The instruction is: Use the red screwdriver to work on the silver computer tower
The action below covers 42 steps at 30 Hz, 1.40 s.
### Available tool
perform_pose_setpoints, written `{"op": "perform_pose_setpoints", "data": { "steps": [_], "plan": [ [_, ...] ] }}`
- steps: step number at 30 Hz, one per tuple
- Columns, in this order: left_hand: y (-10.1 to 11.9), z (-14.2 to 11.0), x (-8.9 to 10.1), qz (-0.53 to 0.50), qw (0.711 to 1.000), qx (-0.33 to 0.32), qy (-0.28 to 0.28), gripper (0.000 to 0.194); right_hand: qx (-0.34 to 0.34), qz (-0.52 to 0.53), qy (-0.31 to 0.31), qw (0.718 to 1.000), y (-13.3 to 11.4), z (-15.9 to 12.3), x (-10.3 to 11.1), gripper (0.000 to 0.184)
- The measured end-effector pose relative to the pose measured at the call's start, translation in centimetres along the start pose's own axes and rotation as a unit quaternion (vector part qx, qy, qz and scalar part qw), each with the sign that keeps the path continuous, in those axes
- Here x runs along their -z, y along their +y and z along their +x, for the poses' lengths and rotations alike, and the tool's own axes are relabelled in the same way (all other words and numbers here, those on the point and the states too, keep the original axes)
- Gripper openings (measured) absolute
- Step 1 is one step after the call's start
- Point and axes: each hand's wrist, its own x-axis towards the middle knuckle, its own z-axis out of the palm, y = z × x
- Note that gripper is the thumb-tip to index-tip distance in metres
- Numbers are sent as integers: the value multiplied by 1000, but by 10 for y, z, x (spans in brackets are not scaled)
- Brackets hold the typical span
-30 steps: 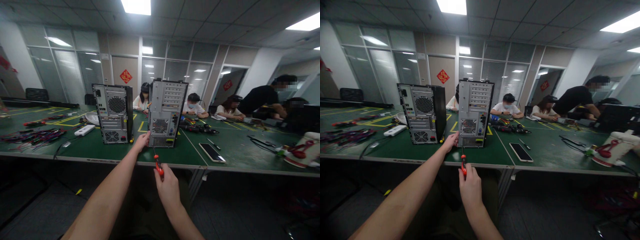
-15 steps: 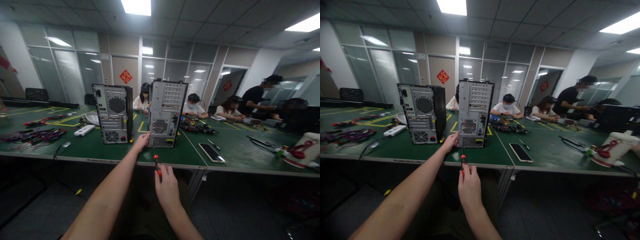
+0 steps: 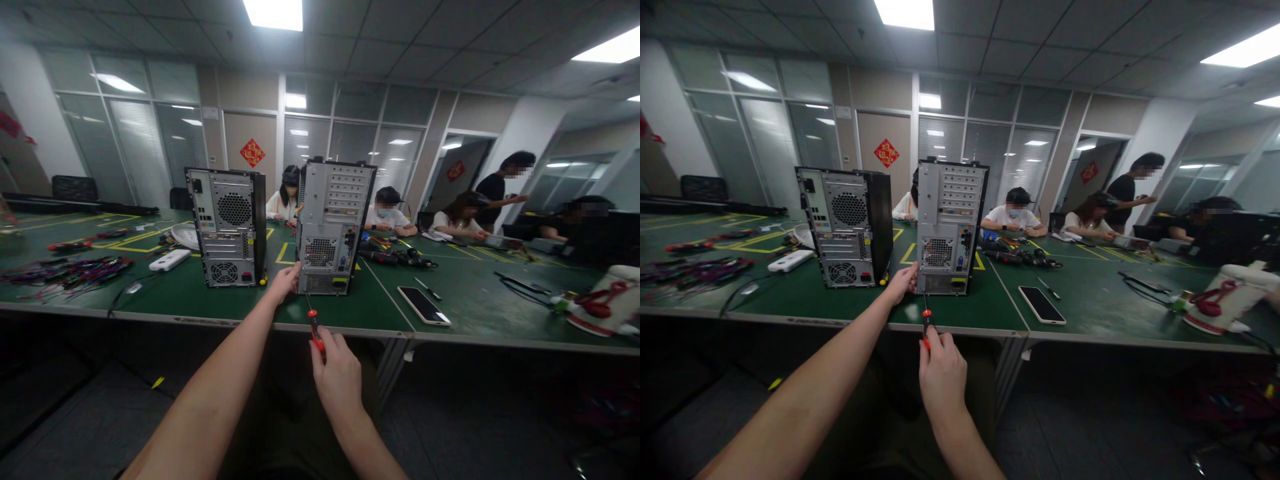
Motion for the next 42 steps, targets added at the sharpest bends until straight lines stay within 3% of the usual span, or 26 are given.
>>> {"op": "perform_pose_setpoints", "data": {
  "steps": [6, 9, 17, 21, 27, 34, 39, 42],
  "plan": [
    [0, 0, 1, 6, 1000, -7, -3, 72, 42, -8, 21, 999, 3, 0, -3, 38],
    [1, 0, 1, 11, 1000, -3, 0, 70, 36, 9, 17, 999, 2, 0, -3, 37],
    [0, -1, 1, 7, 1000, -7, -3, 69, -54, 133, -39, 989, -3, 5, 2, 16],
    [1, -1, 0, 5, 1000, -3, -1, 68, -127, 178, -77, 973, -2, 7, 2, 28],
    [3, -2, -1, 6, 1000, -2, 5, 70, -44, 83, -37, 995, -1, 4, 1, 20],
    [4, -3, -2, 3, 1000, 3, 5, 72, 19, 30, -2, 999, 4, 2, -3, 40],
    [4, -3, -1, 5, 1000, 1, 5, 70, 0, 83, -21, 996, 0, 3, 0, 28],
    [4, -3, -1, 2, 1000, 0, 0, 70, -53, 152, -52, 986, -2, 5, 2, 20]
  ]
}}
